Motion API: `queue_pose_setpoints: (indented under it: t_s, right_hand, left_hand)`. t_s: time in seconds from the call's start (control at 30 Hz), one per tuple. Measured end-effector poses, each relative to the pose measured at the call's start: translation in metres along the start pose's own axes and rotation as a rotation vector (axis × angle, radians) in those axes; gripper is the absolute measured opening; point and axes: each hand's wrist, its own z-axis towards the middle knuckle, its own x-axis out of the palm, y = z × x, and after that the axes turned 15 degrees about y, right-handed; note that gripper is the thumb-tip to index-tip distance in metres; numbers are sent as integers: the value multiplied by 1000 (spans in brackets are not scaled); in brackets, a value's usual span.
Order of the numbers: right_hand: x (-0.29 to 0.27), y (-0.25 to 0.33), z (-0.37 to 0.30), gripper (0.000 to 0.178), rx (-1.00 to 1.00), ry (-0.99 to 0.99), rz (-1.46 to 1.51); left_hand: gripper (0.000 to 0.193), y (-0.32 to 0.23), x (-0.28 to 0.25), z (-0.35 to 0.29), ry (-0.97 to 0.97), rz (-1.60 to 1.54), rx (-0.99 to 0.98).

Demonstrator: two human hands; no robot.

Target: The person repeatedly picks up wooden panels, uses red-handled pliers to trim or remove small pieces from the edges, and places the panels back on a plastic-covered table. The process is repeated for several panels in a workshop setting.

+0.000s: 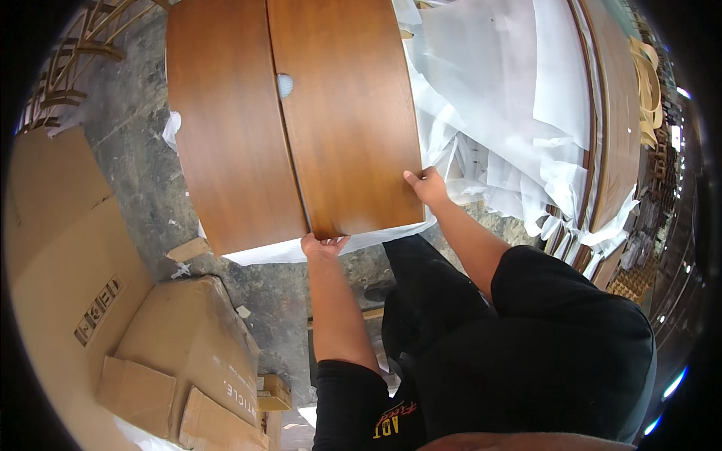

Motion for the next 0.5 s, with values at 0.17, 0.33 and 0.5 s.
queue_pose_setpoints:
  t_s: [0.17,0.33,0.5]
  right_hand:
    - [-13,1,9,69,-60,4,-11]
    - [-3,-9,19,68,-76,52,14]
    - [-3,-4,11,75,-32,158,78]
  left_hand:
    - [61,5,14,-18,24,78,-34]
    - [52,17,26,-44,-91,219,137]
    - [47,32,6,-65,-8,400,361]
